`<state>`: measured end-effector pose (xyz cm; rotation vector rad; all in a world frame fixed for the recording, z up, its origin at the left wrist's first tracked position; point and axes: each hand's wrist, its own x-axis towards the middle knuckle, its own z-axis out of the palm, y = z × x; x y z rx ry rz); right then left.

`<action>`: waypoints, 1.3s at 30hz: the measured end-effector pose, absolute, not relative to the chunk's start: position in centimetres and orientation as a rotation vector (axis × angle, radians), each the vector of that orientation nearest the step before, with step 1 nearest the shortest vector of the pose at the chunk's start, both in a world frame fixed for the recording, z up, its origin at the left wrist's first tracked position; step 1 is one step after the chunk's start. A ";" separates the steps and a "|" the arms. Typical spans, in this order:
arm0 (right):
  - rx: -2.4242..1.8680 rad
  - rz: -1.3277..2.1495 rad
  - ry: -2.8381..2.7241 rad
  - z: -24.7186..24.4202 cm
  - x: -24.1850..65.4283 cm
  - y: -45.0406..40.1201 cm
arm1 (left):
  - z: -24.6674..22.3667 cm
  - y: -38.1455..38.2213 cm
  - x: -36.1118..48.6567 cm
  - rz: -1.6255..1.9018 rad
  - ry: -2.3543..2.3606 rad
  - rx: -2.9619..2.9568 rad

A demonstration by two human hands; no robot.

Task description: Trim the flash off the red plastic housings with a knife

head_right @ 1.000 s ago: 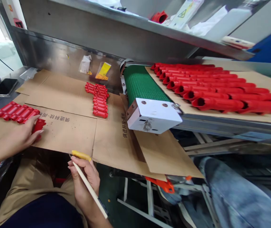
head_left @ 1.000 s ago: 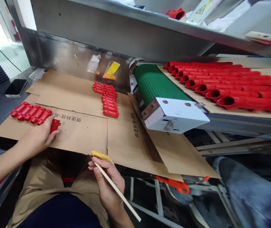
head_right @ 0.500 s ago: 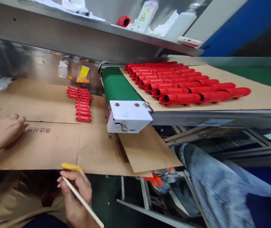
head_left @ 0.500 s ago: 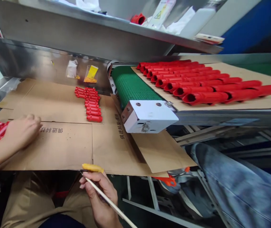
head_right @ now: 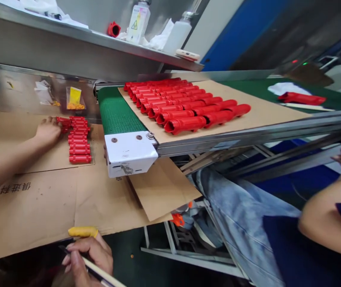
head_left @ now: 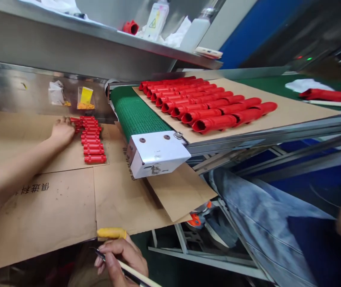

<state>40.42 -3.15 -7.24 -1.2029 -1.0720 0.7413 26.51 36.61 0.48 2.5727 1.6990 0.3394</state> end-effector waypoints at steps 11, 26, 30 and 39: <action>-1.240 1.324 -1.112 -4.9 37.5 1.1 | -0.4 5.1 14.4 0.730 1.221 1.392; -1.197 1.607 -1.027 -6.3 32.0 -3.1 | -4.5 -4.5 13.2 1.185 1.589 0.943; -1.218 1.567 -1.044 -6.6 32.2 -3.6 | -4.1 -3.9 13.5 1.122 1.543 0.926; -1.428 0.927 -1.503 -6.6 33.4 -3.9 | -4.5 -3.5 13.5 1.210 1.429 1.026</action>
